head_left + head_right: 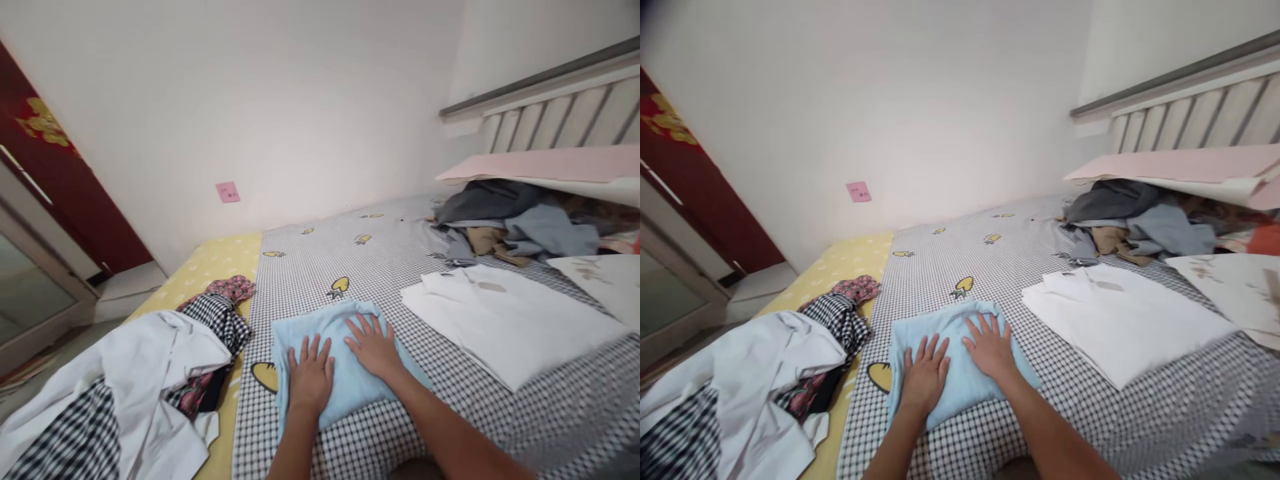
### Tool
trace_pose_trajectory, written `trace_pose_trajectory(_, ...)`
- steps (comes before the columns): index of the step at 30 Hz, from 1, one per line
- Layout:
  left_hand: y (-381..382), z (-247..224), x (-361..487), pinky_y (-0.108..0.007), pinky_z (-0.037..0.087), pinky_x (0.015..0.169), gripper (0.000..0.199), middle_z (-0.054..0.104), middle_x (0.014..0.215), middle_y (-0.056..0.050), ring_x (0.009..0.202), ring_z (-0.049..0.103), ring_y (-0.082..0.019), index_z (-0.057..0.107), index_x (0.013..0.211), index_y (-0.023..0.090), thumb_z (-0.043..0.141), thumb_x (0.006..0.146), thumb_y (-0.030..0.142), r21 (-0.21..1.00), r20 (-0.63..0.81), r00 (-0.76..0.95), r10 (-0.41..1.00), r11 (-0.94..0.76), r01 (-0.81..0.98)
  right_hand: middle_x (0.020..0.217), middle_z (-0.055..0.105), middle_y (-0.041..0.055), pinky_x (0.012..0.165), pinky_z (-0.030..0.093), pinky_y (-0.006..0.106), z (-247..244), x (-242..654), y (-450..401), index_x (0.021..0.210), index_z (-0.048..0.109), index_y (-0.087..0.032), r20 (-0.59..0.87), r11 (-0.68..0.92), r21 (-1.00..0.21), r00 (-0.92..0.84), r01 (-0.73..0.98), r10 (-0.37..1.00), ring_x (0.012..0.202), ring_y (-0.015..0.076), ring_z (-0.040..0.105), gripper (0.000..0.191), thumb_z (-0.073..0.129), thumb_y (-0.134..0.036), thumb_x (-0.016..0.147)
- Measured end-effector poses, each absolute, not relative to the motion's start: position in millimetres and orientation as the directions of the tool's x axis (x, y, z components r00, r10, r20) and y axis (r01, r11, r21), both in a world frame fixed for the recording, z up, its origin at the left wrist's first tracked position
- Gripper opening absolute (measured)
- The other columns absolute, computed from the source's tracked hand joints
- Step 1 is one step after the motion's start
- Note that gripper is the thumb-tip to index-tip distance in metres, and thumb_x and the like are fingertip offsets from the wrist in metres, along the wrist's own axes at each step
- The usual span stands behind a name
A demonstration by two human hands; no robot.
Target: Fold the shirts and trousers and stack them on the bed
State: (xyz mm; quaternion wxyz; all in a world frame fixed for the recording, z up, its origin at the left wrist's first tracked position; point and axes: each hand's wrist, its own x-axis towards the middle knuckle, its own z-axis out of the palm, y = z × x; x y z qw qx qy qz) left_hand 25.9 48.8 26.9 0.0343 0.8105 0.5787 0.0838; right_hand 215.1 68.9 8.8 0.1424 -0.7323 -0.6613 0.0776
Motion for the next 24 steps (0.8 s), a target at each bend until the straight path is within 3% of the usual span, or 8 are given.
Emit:
trace_pose_trajectory(7, 46.9, 29.6, 19.2, -0.068, 0.016, 0.124, 0.054, 0.034, 0.167, -0.002, 0.155, 0.027, -0.029, 0.038, 0.156, 0.037, 0.031, 0.103, 0.045, 0.248, 0.141, 0.309, 0.941, -0.335, 0.909, 0.166, 0.036, 0.0032, 0.119, 0.008, 0.070, -3.1, 216.0, 67.5, 0.156, 0.042, -0.037, 0.135, -0.083, -0.281, 0.125, 0.956, 0.983, 0.154, 0.0363, 0.020, 0.057, 0.034, -0.054, 0.102)
trace_pose_trajectory(12, 46.0, 29.1, -21.0, -0.073, 0.015, 0.121, 0.055, 0.031, 0.168, -0.006, 0.156, 0.024, -0.032, 0.036, 0.157, 0.033, 0.033, 0.103, 0.039, 0.163, 0.156, 0.070, 0.985, -0.096, 0.982, 0.166, 0.036, 0.0008, 0.120, 0.009, 0.068, -6.9, 216.6, 69.0, 0.155, 0.043, -0.038, 0.137, -0.086, -0.271, 0.127, 0.959, 0.982, 0.154, 0.0356, 0.021, 0.056, 0.032, -0.055, 0.102)
trace_pose_trajectory(18, 39.9, 12.6, -51.3, -0.065, 0.016, 0.124, 0.056, 0.034, 0.166, -0.007, 0.155, 0.027, -0.031, 0.039, 0.156, 0.029, 0.028, 0.103, 0.043, 0.114, 0.168, -0.072, 0.983, 0.054, 0.992, 0.166, 0.036, 0.0011, 0.120, 0.009, 0.067, -5.7, 214.7, 68.5, 0.155, 0.042, -0.039, 0.144, -0.092, -0.253, 0.131, 0.963, 0.981, 0.154, 0.0343, 0.022, 0.056, 0.032, -0.055, 0.103)
trace_pose_trajectory(24, 33.9, 15.8, -54.1, -0.066, 0.014, 0.124, 0.056, 0.034, 0.166, -0.008, 0.156, 0.025, -0.032, 0.045, 0.153, 0.028, 0.030, 0.101, 0.045, 0.372, 0.053, -0.099, 0.994, 0.073, 0.925, 0.171, 0.024, -0.0015, 0.122, 0.010, 0.065, 20.2, 228.3, 68.6, 0.158, 0.037, -0.038, -0.098, -0.091, -0.307, 0.063, 0.947, 0.993, 0.157, 0.0332, 0.015, 0.060, 0.030, -0.058, 0.101)
